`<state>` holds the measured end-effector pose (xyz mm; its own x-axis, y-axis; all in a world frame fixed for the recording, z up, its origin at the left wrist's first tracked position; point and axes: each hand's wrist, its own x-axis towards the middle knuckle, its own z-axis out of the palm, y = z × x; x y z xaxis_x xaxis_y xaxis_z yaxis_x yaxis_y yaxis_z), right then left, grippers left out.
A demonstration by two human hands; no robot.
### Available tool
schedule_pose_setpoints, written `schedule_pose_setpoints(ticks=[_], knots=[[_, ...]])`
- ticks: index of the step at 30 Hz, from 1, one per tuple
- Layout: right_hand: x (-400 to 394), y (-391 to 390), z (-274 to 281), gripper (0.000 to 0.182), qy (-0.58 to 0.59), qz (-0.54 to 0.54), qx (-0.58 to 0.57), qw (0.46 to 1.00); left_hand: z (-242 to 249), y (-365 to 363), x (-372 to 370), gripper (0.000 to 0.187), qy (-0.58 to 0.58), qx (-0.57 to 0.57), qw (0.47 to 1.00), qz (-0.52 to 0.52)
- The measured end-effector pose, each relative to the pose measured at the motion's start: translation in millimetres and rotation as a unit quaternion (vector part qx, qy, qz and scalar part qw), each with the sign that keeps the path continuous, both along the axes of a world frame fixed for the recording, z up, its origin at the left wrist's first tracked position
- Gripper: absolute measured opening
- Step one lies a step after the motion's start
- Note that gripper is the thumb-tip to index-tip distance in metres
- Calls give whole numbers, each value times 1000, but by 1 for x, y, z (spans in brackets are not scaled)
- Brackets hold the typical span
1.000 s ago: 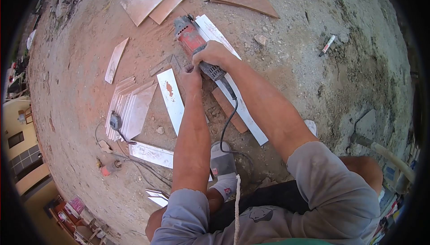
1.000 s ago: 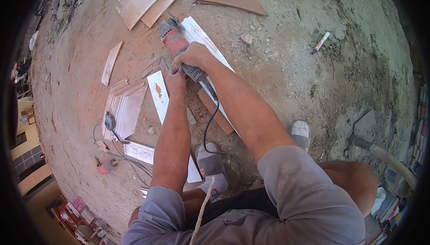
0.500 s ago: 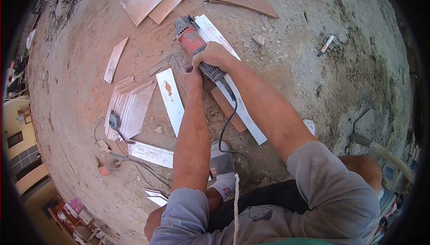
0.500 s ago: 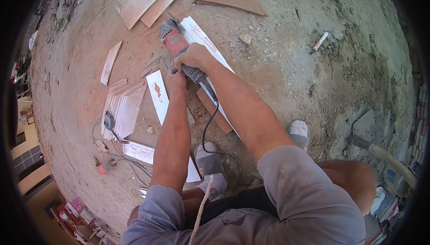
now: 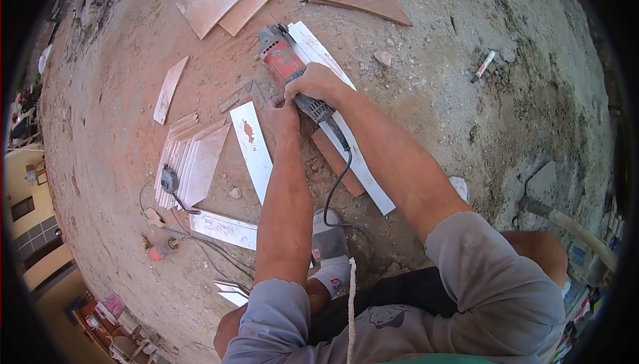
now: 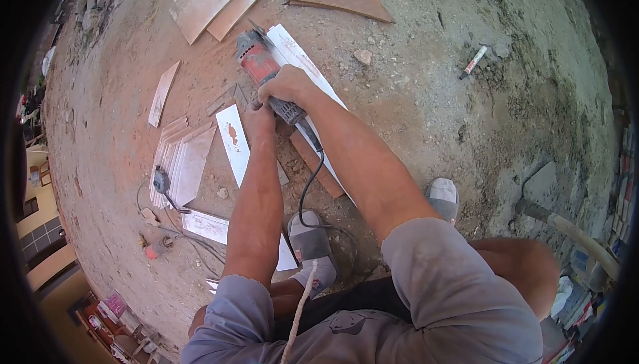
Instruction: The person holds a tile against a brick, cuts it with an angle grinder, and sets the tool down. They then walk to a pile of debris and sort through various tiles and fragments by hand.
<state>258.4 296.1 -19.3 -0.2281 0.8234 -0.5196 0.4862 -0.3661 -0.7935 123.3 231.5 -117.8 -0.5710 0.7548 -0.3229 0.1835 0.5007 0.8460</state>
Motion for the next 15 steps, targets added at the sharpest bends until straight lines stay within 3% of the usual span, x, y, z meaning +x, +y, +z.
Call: schedule_pose_setpoints(ticks=[5,15], knots=[[1,-2,1,53,4,5,-5,1000,27,-3,11,39,29,-2,1000,11],[5,-8,1,54,19,-6,-3,1000,6,0,6,40,12,18,1000,19]])
